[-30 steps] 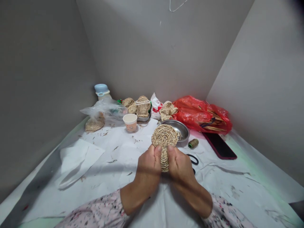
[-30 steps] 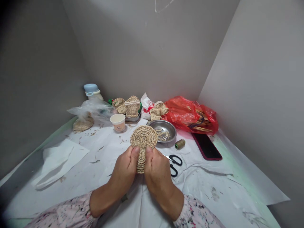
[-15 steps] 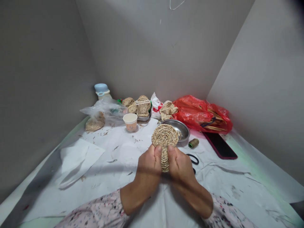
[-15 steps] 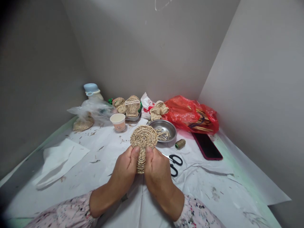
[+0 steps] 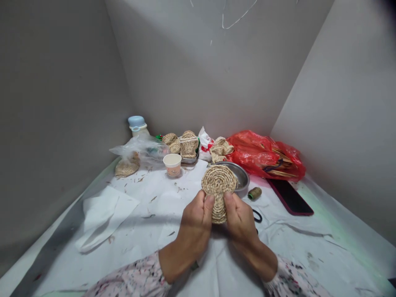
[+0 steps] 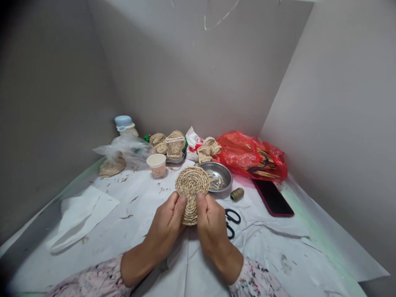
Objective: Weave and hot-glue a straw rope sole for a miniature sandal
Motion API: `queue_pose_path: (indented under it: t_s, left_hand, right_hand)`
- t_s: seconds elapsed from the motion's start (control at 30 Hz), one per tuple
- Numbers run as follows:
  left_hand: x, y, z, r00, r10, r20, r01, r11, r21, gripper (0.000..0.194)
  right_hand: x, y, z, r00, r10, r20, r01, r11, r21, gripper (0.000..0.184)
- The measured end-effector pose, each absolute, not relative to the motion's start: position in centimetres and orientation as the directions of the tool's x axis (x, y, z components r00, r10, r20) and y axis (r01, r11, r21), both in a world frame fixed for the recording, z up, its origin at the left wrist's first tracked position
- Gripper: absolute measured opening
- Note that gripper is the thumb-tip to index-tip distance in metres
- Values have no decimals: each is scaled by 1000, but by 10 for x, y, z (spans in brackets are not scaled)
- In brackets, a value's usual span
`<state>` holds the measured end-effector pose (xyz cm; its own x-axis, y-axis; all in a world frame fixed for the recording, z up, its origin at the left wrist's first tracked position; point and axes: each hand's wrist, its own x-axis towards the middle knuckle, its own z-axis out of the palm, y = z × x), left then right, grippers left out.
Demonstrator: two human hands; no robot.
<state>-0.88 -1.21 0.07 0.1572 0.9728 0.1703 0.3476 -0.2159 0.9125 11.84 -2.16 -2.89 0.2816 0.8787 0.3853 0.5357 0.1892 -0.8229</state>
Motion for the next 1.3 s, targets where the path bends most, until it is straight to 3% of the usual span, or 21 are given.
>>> queue_pose_path:
  t_s: [0.3, 0.67, 1.3]
  left_hand:
    - [-11, -5, -6, 99, 977, 189, 392, -213, 895, 29]
    - [-11, -6, -8, 107, 981, 164, 467, -196, 862, 34]
    - [-8, -15, -5, 85, 982, 169, 456, -189, 870, 34]
  right_hand:
    - [119, -20, -30, 128, 848, 515, 774, 239, -586, 36]
    - [122, -19, -32, 47, 752, 657, 880, 280, -383, 46]
    - [119, -26, -27, 45, 722, 691, 875, 306, -376, 45]
